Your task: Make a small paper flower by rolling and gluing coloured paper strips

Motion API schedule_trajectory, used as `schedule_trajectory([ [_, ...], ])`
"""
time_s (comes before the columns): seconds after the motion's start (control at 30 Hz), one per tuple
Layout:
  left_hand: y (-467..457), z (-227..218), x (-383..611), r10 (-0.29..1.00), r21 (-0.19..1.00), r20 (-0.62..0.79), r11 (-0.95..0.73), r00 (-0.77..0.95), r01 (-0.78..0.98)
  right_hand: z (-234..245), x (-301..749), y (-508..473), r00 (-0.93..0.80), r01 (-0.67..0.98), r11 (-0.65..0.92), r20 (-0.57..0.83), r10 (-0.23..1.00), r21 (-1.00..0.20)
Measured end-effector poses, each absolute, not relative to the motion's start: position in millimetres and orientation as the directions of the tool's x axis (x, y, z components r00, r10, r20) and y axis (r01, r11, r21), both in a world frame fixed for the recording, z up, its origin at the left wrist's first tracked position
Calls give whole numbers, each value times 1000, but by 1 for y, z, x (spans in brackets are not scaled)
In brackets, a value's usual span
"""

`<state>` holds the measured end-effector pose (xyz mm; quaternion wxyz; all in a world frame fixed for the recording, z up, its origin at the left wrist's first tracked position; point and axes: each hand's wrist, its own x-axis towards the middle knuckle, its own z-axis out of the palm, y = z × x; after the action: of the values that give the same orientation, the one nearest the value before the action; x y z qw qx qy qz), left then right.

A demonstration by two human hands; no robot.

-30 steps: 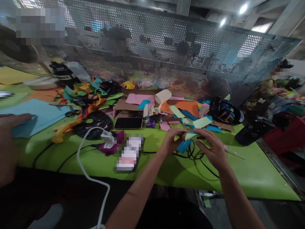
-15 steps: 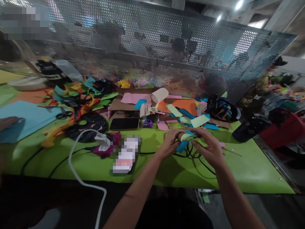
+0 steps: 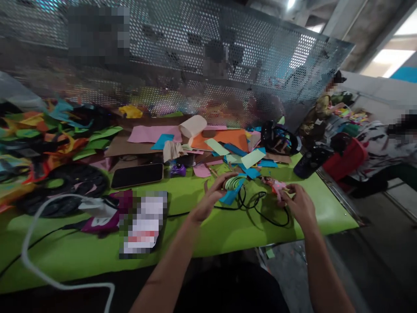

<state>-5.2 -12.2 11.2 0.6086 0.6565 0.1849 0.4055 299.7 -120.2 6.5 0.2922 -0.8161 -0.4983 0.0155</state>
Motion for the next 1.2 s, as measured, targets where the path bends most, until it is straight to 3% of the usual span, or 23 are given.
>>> schedule_trajectory([
  [0.13,-14,12,-3,724,957,254,-95,641,-273,-2,300,-119,547,747,-433,96,832,-504],
  [0.23,-14,12,0,745,976,179,-56,642,-208,-7,302,-114,559,715,-425,89,825,-555],
  [0.43,-12,10,0,761,991,130,-84,636,-102,-15,313,-112,577,392,-186,83,813,-901],
  [0.67,-17,15,-6,673,977,212,-146,709,-153,5,297,-125,595,139,106,168,786,-985],
  [0.83,-17,13,-9,639,980,200,-127,743,-155,23,278,-127,437,-27,90,69,897,-996],
  [0.97,-19,18,-8,629,985,174,-103,757,-141,32,268,-130,365,-11,142,128,922,-990],
  [1.2,-23,32,-8,636,984,167,-158,753,-85,43,259,-133,250,152,37,75,965,-988],
])
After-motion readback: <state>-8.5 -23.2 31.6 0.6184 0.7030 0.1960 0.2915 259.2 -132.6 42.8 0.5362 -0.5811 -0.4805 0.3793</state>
